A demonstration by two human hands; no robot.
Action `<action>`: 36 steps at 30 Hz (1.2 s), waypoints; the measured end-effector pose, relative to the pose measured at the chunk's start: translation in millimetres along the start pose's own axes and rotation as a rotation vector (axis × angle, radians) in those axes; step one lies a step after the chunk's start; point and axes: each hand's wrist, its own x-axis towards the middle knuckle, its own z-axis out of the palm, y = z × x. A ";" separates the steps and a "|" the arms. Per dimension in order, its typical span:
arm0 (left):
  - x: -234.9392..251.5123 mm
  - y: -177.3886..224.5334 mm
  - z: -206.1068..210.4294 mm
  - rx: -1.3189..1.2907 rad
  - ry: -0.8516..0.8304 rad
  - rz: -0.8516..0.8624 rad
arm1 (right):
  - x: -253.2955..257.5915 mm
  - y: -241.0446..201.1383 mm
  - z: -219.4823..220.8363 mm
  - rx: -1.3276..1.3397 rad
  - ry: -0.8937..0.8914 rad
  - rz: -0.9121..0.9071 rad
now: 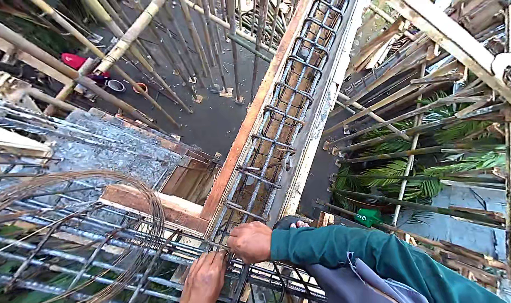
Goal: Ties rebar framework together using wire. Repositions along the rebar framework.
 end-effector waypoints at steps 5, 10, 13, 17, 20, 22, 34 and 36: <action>-0.2 -12.1 -1.3 0.174 0.049 0.188 | -4.4 -1.7 -1.4 -0.042 0.017 0.061; -6.1 -19.0 5.8 0.261 0.135 0.235 | -4.4 0.3 7.3 -0.039 0.051 0.067; -4.8 -24.4 8.2 0.299 0.153 0.278 | -5.6 1.4 9.7 -0.017 0.063 0.076; -2.3 -28.3 10.1 0.349 0.182 0.298 | -10.6 6.9 18.9 -0.031 0.144 0.017; -0.1 -28.4 10.4 0.380 0.184 0.297 | -14.5 13.7 29.5 -0.105 0.266 -0.062; -2.0 -28.3 10.5 0.384 0.179 0.298 | -15.3 15.6 30.2 -0.113 0.267 -0.075; -2.2 -16.7 4.2 0.363 0.096 0.216 | -13.2 9.3 15.0 0.101 0.108 0.120; -3.7 -7.5 1.5 0.321 0.050 0.137 | -15.5 6.4 16.5 0.052 0.114 0.103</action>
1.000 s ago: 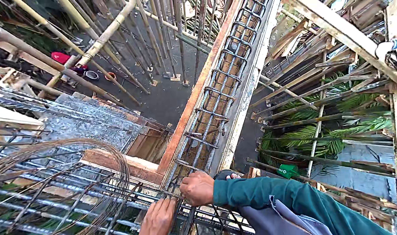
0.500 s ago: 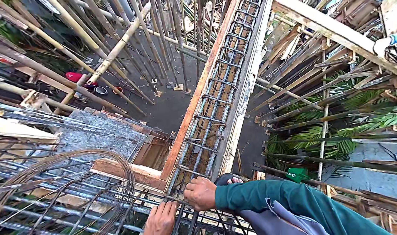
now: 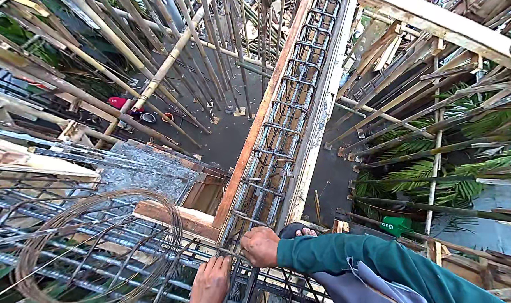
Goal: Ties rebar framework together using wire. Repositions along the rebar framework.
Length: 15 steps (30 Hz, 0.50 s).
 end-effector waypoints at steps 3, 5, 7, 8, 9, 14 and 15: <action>-2.1 9.4 -2.1 -0.028 0.036 -0.059 | -3.7 -0.9 9.1 -0.122 0.079 -0.080; -2.3 14.3 1.6 -0.041 0.084 -0.097 | -2.7 0.7 9.7 -0.147 0.091 -0.101; -1.9 24.2 -3.8 -0.153 0.009 -0.228 | -1.2 -2.6 2.6 -0.092 0.019 -0.053; 0.1 29.0 -10.5 -0.238 -0.065 -0.324 | 1.0 -4.6 -1.9 -0.055 -0.022 -0.020; 3.5 33.7 -18.8 -0.338 -0.147 -0.439 | 3.2 -6.9 -6.5 -0.017 -0.066 0.016; 10.1 42.8 -27.7 -0.687 -0.246 -0.874 | 11.8 -19.8 -18.1 0.147 -0.202 0.187; 9.3 43.3 -26.5 -0.752 -0.223 -0.918 | 13.7 -21.7 -17.9 0.173 -0.211 0.212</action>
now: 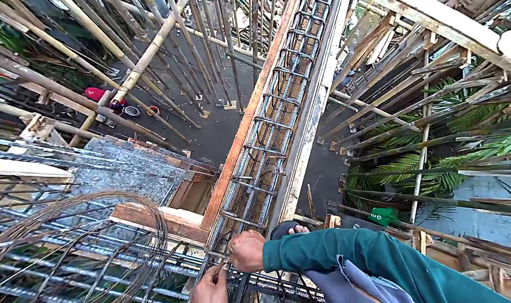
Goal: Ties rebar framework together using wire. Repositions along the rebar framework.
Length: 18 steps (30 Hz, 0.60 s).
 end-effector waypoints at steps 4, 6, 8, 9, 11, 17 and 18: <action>-2.3 2.9 4.9 -0.388 -0.007 -0.116 | 0.0 0.8 3.9 0.098 0.023 0.021; -2.3 9.3 6.9 -0.532 -0.011 -0.149 | -4.7 3.8 -0.5 0.126 0.028 -0.012; -3.9 9.9 2.5 -0.580 -0.049 -0.156 | -7.7 4.7 -5.9 0.155 0.002 -0.026; -3.8 7.8 0.1 -0.577 -0.075 -0.145 | -7.0 6.4 -7.2 0.170 -0.014 -0.021; -0.8 2.8 -2.8 -0.559 -0.109 -0.130 | -1.6 12.0 -5.8 0.208 -0.022 -0.014; 3.1 -6.6 -8.8 -0.624 -0.220 -0.160 | 7.1 17.2 1.3 0.196 0.030 0.036; 3.8 -7.6 -10.5 -0.627 -0.240 -0.145 | 7.9 16.1 0.2 0.195 0.028 0.051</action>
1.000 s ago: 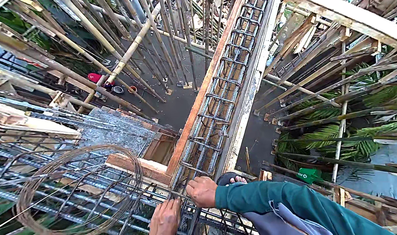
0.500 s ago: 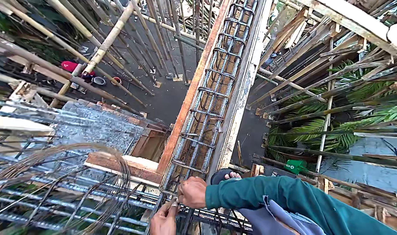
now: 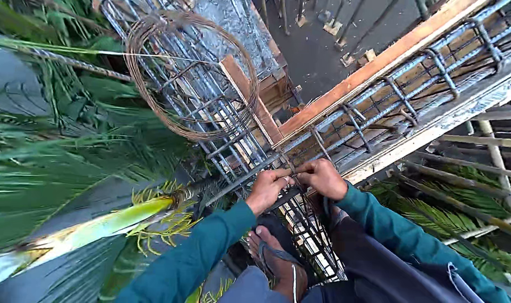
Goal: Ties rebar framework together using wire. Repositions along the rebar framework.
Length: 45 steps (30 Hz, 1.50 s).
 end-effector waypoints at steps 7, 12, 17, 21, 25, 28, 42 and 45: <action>1.0 9.8 -3.5 0.171 -0.059 0.035 | 4.9 -6.4 -8.4 -0.015 -0.050 0.028; 6.0 24.1 5.2 0.351 0.047 0.019 | 10.0 -14.5 -11.3 -0.169 -0.070 -0.004; 9.2 23.3 4.9 0.384 0.071 0.009 | 9.1 -27.3 -6.6 -0.370 -0.094 0.020; 6.4 16.5 5.8 0.354 0.101 0.032 | 10.0 -22.3 -6.4 -0.359 -0.070 -0.001; 8.3 1.6 -2.3 0.223 0.044 0.101 | 8.7 -8.2 -7.0 -0.298 -0.037 -0.112; 12.7 -7.3 -14.5 0.141 -0.065 0.125 | 4.3 3.5 -1.9 -0.287 0.025 -0.252; 17.8 -3.6 -9.8 0.466 0.003 0.209 | -4.7 32.9 12.0 -0.605 0.218 -0.731; 19.1 1.1 -9.6 0.330 -0.016 0.119 | -5.4 32.7 10.2 -0.543 0.171 -0.680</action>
